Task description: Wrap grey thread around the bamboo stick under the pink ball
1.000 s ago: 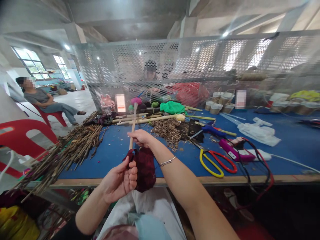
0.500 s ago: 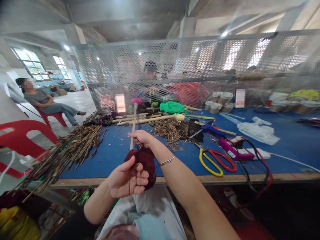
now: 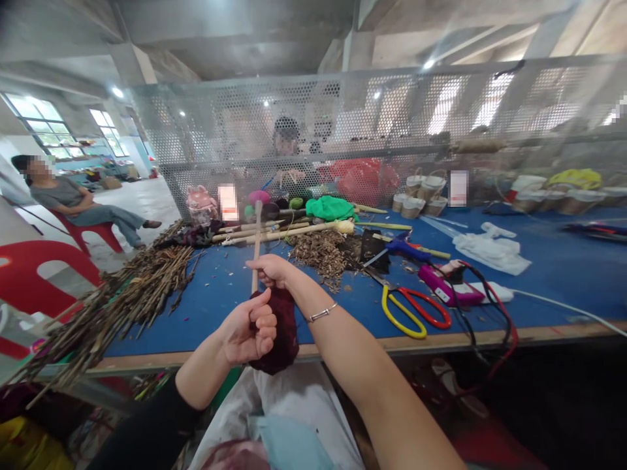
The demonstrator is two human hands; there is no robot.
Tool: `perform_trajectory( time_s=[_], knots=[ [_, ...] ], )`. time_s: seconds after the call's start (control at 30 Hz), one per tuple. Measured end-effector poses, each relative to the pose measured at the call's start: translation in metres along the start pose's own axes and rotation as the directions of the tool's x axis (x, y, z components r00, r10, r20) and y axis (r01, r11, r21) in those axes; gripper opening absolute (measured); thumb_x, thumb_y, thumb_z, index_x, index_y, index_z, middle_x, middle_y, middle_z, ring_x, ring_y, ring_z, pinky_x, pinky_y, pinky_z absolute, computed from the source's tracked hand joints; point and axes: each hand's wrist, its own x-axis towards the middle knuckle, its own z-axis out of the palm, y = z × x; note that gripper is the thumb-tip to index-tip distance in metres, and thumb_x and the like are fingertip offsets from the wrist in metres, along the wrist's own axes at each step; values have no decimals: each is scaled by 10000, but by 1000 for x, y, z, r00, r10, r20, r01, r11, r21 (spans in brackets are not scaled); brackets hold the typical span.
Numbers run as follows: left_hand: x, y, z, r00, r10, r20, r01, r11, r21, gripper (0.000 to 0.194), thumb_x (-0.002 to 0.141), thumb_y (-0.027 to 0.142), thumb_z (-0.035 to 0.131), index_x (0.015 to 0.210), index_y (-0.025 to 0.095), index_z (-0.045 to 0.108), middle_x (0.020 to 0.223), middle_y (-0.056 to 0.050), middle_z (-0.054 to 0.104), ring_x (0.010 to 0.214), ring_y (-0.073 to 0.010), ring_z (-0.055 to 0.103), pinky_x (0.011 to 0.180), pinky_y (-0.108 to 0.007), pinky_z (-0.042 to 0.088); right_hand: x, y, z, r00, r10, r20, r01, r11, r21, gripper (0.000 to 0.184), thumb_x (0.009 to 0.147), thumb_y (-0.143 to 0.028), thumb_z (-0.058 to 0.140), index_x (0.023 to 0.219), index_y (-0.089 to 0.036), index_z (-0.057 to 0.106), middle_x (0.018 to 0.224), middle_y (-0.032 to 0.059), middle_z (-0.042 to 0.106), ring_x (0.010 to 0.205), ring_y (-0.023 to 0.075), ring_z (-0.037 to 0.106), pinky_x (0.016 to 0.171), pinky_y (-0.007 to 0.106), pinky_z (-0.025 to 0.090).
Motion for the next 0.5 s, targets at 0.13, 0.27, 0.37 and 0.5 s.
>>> perform_trajectory(
  time_s=[0.13, 0.27, 0.37, 0.5],
  knots=[
    [-3, 0, -5, 994, 37, 106, -39, 999, 21, 586, 907, 515, 243, 504, 139, 443, 536, -35, 566, 526, -148, 615, 549, -293, 521, 1, 1, -4, 1000, -12, 25, 11, 1000, 15, 344, 851, -262, 524, 579, -183, 328, 351, -109, 276, 285, 16, 157, 305, 139, 121],
    [-28, -9, -14, 952, 10, 305, -34, 997, 74, 924, 637, 839, 246, 1098, 104, 567, 1183, -213, 566, 997, -338, 605, 740, -461, 499, 0, -2, -7, 1000, -24, 14, 23, 999, 31, 352, 830, -297, 553, 584, -184, 328, 360, -108, 273, 291, 20, 168, 307, 140, 132],
    [-43, -30, -27, 957, -21, 290, 0, 997, 73, 913, 688, 805, 232, 1193, 99, 517, 1234, -237, 536, 1023, -335, 593, 730, -450, 503, -2, -5, -6, 1000, -7, -11, 7, 1000, 17, 319, 837, -294, 543, 611, -183, 347, 361, -108, 278, 287, 22, 174, 309, 133, 126],
    [-38, -50, -36, 988, 111, 109, -113, 994, 11, 592, 898, 534, 270, 1135, 76, 564, 975, -160, 680, 784, -187, 669, 661, -294, 514, -3, -6, -3, 1000, -7, 1, 7, 1000, 16, 298, 844, -282, 531, 624, -185, 355, 362, -112, 269, 284, 24, 165, 307, 134, 118]
  ],
)
